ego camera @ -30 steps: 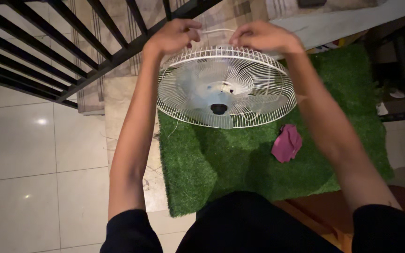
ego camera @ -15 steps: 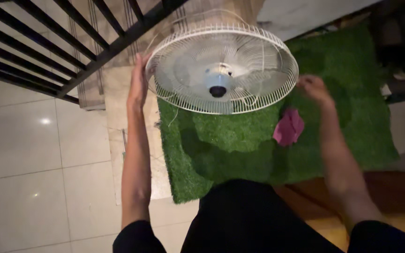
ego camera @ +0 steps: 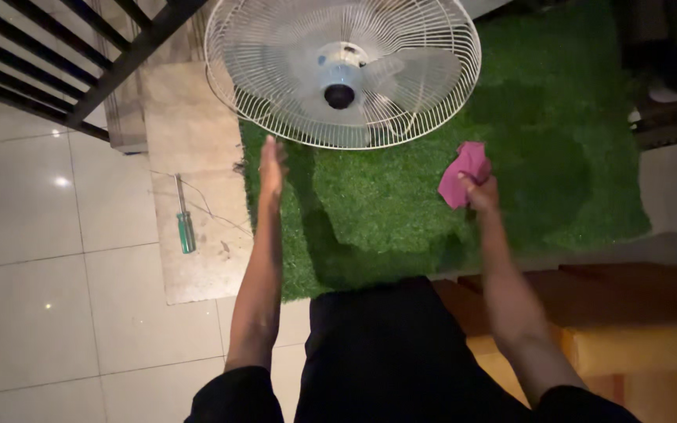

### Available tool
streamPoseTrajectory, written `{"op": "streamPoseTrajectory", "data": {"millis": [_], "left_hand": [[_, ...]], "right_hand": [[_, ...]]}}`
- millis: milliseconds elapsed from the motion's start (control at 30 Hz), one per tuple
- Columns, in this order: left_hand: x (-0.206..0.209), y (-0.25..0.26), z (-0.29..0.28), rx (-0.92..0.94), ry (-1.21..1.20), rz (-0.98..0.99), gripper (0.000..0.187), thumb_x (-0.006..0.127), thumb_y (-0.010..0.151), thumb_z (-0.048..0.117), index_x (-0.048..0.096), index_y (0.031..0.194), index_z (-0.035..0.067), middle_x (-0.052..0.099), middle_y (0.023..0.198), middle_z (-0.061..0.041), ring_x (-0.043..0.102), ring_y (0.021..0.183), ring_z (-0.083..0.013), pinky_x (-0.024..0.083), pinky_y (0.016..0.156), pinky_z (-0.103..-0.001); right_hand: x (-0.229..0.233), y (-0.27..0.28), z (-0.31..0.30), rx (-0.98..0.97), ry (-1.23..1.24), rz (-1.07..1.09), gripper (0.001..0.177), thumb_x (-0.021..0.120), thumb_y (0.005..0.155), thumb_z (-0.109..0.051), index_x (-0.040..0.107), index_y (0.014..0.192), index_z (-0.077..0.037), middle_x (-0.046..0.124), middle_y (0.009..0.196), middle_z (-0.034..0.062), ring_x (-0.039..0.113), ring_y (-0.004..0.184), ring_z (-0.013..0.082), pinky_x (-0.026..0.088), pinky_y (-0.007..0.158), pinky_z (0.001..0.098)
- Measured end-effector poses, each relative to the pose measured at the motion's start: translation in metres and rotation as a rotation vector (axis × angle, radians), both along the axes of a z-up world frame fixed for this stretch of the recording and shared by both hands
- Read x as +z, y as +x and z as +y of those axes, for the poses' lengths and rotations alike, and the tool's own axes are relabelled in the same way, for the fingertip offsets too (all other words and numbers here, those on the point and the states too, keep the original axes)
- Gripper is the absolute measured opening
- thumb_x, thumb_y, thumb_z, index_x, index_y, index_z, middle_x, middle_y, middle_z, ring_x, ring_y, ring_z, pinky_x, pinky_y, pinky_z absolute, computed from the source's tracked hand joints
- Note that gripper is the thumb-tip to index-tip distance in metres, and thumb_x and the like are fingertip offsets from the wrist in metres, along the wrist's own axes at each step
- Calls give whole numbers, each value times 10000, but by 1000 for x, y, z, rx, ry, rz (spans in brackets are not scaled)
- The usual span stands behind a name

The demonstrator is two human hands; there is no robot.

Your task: The person assembles a white pedestal fan by hand. They attach the front grille, install the fan blades onto the motor hub, secure the blades with a nut, and then wipe the fan blades and grille with a pink cloth.

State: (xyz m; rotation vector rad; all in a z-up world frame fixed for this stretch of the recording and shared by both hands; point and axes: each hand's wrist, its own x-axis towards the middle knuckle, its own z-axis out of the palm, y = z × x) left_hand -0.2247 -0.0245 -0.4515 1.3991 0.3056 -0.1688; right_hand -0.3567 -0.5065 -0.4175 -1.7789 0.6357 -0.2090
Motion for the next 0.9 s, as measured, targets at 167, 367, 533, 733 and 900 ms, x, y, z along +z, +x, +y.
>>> {"op": "streamPoseTrajectory", "data": {"millis": [167,367,533,733,900], "left_hand": [[-8,-41,-27,-88,117,20,895,445,925,716,316,1600,142,478,1574,-158,563,1313,-359,444,1055,-553],[-6,-71,-38,-86,195,-32,828,496,938,638,345,1584,143,495,1553,-154,639,1187,-310,503,971,-466],[-15,-86,-58,-46,329,-98,724,560,988,510,400,1564,104,664,1341,-209,700,1119,-284,525,998,-371],[-40,-106,-116,-125,271,-241,651,601,1008,421,446,1536,73,684,1339,-204,671,1205,-262,496,1052,-378],[-41,-124,-181,-257,49,-171,697,587,981,457,428,1542,75,635,1396,-180,680,1185,-291,514,1030,-415]], "right_hand": [[-14,-7,1,-160,-152,344,613,888,834,-342,660,1303,-20,690,1259,171,674,1131,303,524,1008,410],[-20,-6,-9,-97,107,95,510,853,791,-205,704,1236,-6,754,1205,131,718,1094,230,528,1002,353],[-24,-3,-14,-77,235,53,407,667,885,-150,695,1274,-36,723,1150,105,696,1012,233,583,880,397],[-14,-6,-4,102,500,-52,485,573,929,-77,576,1413,-45,693,1246,118,694,1117,265,586,950,426],[43,-30,27,294,504,-37,696,515,901,-18,343,1566,-127,521,1485,126,541,1338,245,498,1083,436]]}}
